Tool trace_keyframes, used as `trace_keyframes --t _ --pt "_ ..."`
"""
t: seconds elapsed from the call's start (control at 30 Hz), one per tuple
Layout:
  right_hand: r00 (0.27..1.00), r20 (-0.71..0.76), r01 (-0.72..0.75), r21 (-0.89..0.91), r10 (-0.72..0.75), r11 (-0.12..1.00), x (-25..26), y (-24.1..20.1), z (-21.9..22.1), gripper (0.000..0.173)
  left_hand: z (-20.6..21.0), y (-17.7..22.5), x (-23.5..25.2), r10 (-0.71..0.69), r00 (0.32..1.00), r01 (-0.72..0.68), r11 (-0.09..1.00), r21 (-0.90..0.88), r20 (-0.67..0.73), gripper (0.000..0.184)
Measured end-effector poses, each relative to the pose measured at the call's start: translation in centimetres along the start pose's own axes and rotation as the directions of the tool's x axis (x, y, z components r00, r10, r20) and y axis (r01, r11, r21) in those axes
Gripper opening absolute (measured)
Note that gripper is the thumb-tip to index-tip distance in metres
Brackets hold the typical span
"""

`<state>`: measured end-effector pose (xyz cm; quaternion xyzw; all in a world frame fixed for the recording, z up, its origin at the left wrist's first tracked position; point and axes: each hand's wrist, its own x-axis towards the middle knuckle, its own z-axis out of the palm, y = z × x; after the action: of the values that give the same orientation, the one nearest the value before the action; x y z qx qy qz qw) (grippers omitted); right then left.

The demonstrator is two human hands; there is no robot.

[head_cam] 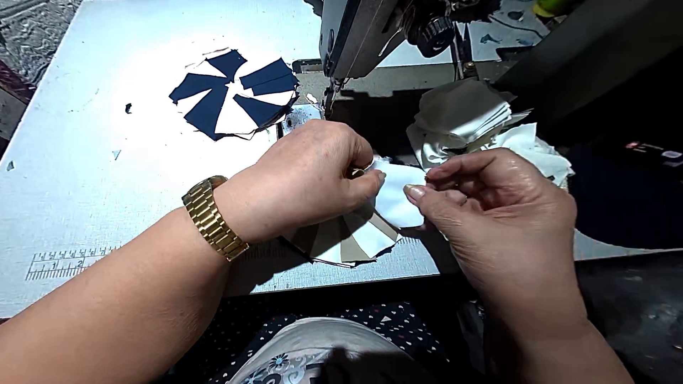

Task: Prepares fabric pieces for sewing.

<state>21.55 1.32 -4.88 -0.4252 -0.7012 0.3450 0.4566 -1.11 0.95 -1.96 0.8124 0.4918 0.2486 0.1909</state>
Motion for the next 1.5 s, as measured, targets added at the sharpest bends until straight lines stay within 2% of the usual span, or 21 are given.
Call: trace_keyframes --t 0.27,0.43,0.53,0.67,0.8,0.9,1.0,1.03,1.1,1.17,1.23,1.27,1.37,1.5 --pt "0.988 0.071 0.156 -0.357 -0.140 0.921 0.3 1.2 0.7 0.023 0.4 0.7 -0.1 -0.122 0.992 0.113 0.970 0.216 0.030 0.032" --pt "0.974 0.082 0.227 -0.412 -0.212 0.882 0.4 0.7 -0.3 0.021 -0.2 0.3 -0.1 -0.116 0.989 0.132 0.969 0.210 -0.088 0.027" --pt "0.941 0.175 0.337 -0.417 -0.290 0.844 0.4 -0.1 -0.7 0.017 -0.5 0.3 -0.1 -0.110 0.990 0.126 0.972 0.196 -0.091 0.024" --pt "0.896 0.365 0.422 -0.518 -0.254 0.744 0.3 0.5 -0.7 0.033 -0.4 0.7 -0.1 -0.161 0.987 0.156 0.955 0.254 0.000 0.022" --pt "0.881 0.399 0.461 -0.601 -0.255 0.653 -0.6 0.5 -0.7 0.044 -0.7 0.7 0.0 -0.217 0.976 0.196 0.932 0.305 0.036 0.020" --pt "0.892 0.379 0.437 -0.592 -0.246 0.677 -1.2 0.2 -0.7 0.048 -1.0 -0.1 0.2 -0.206 0.978 0.197 0.960 0.200 0.025 0.023" --pt "0.908 0.304 0.410 -0.503 -0.289 0.760 -1.0 -0.3 -0.7 0.037 -1.0 -1.2 0.4 -0.154 0.987 0.148 0.982 -0.118 -0.047 0.034" --pt "0.907 0.280 0.416 -0.469 -0.315 0.779 -0.9 -0.5 -0.6 0.032 -1.2 -1.1 0.6 -0.189 0.981 0.172 0.948 -0.268 -0.038 0.033" --pt "0.895 0.273 0.441 -0.411 -0.353 0.798 -0.8 -0.6 -0.1 0.025 -1.7 -0.7 0.7 -0.273 0.961 0.250 0.803 -0.541 0.039 0.037" --pt "0.880 0.320 0.459 -0.381 -0.351 0.803 -0.7 -0.1 0.5 0.025 -2.1 0.1 0.7 -0.333 0.927 0.339 0.546 -0.766 0.173 0.046" --pt "0.872 0.366 0.458 -0.375 -0.325 0.806 -0.8 0.5 0.9 0.027 -2.2 0.6 0.6 -0.382 0.881 0.393 0.268 -0.880 0.277 0.033" --pt "0.871 0.374 0.456 -0.370 -0.320 0.809 -0.8 0.6 0.9 0.027 -2.2 0.7 0.6 -0.389 0.868 0.411 0.215 -0.886 0.308 0.026" --pt "0.891 0.347 0.408 -0.329 -0.293 0.852 -0.4 0.2 0.0 0.028 -2.0 0.5 0.6 -0.372 0.867 0.403 0.135 -0.905 0.330 0.036" --pt "0.925 0.181 0.376 -0.309 -0.334 0.874 0.6 -1.8 -1.9 0.022 -1.5 0.8 0.7 -0.359 0.880 0.351 0.050 -0.935 0.311 0.041"
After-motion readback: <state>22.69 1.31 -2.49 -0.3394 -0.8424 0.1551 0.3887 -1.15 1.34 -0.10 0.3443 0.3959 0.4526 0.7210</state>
